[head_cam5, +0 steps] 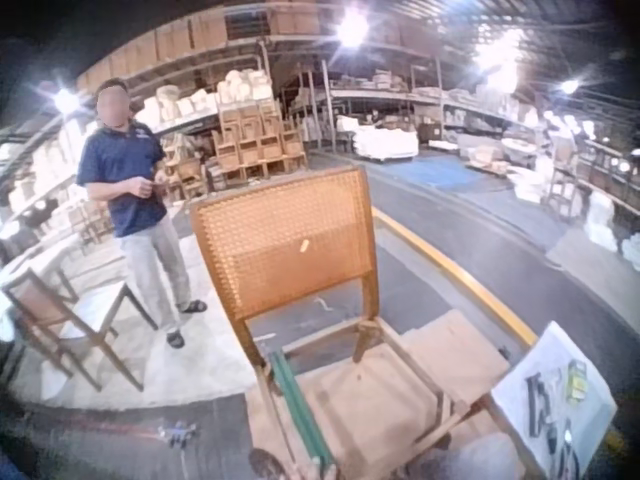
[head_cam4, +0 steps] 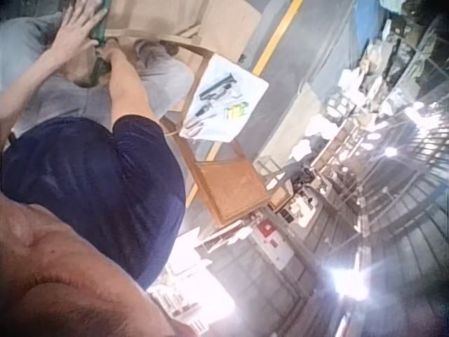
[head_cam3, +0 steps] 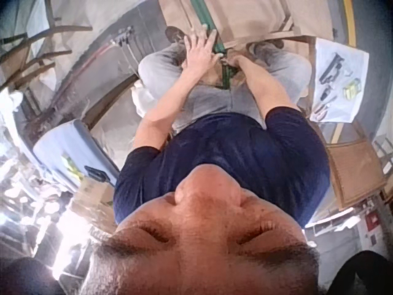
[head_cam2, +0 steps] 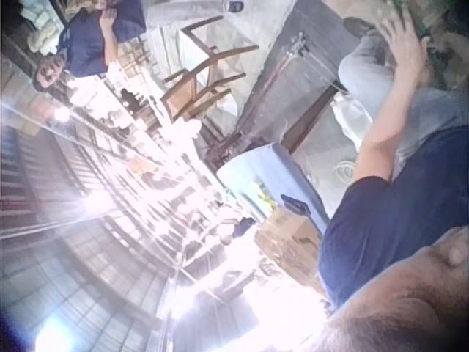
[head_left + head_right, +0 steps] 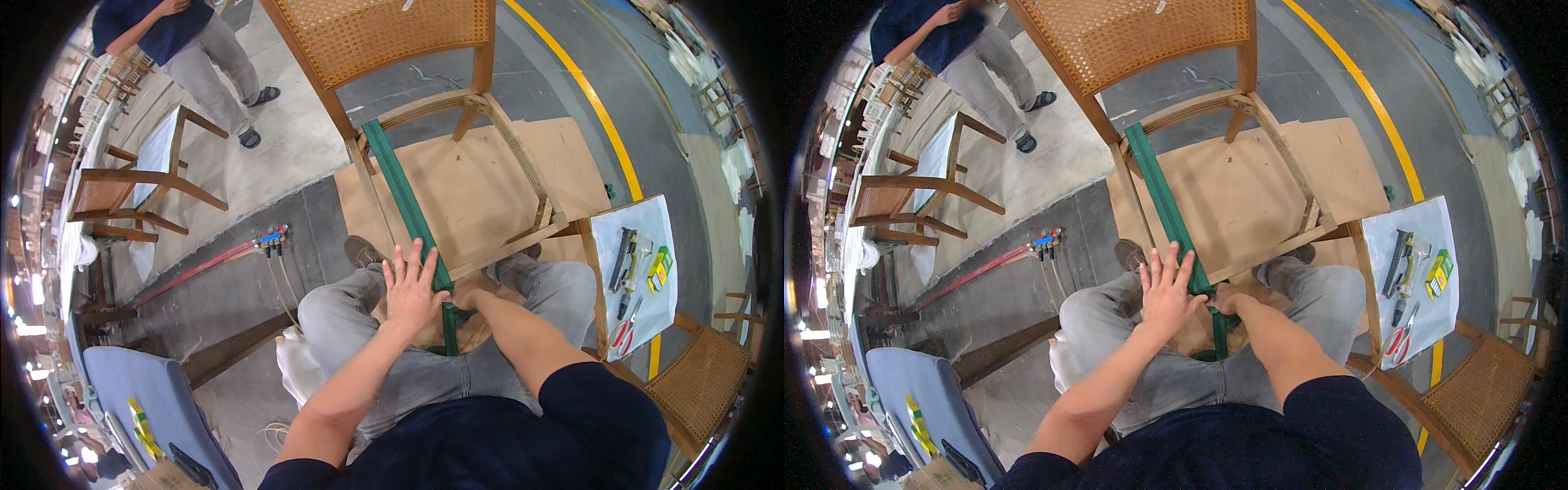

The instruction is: The person staples a white fabric sheet to the underside of a wooden chair seat, then flips the chair upright and attaches green webbing straps across the seat frame using a staple gun. The person adjusts the straps and staples them in place.

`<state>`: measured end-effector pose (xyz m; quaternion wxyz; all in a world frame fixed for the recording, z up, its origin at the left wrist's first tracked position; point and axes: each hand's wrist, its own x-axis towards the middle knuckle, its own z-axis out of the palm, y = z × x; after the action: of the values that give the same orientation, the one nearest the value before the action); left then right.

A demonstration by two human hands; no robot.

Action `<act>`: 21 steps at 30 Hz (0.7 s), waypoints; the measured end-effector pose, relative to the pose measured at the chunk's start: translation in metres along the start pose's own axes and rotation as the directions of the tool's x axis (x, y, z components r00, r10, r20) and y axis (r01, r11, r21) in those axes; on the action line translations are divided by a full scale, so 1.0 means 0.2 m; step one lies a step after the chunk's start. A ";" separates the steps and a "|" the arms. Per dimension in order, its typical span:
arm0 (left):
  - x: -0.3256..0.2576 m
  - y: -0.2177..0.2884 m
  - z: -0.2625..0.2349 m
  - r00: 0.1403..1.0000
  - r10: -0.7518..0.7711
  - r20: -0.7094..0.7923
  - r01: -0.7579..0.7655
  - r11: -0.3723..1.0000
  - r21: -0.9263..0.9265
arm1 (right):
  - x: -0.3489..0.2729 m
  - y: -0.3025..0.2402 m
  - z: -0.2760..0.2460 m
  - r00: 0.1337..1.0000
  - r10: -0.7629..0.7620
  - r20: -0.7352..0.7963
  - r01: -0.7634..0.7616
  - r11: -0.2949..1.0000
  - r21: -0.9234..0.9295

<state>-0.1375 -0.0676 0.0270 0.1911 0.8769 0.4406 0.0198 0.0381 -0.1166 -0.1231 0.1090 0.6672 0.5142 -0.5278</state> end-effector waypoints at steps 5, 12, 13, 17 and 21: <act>0.05 -0.13 0.09 0.989 0.117 0.085 -0.130 0.977 0.169 | -0.08 -0.23 -0.08 0.995 -0.023 0.101 0.031 0.996 -0.080; 0.11 -0.11 0.14 0.980 0.196 0.041 -0.200 0.963 0.179 | -0.22 -0.01 -0.11 0.988 0.153 0.007 -0.141 0.889 0.435; 0.09 -0.14 0.15 0.982 0.184 0.045 -0.190 0.963 0.191 | -0.26 -0.02 -0.09 0.967 0.221 0.130 -0.245 0.654 0.716; 0.13 -0.09 0.13 0.978 0.203 0.038 -0.206 0.959 0.193 | -0.23 -0.04 0.06 0.906 -0.086 0.414 -0.423 -0.143 0.895; 0.13 -0.09 0.12 0.979 0.203 0.029 -0.205 0.957 0.203 | -0.10 -0.11 0.07 0.937 -0.195 0.288 -0.348 -0.561 0.751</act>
<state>-0.1308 -0.0456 -0.0054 0.0982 0.9328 0.3467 -0.0095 0.0142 -0.1281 -0.1045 -0.4136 0.3536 -0.3112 -0.7792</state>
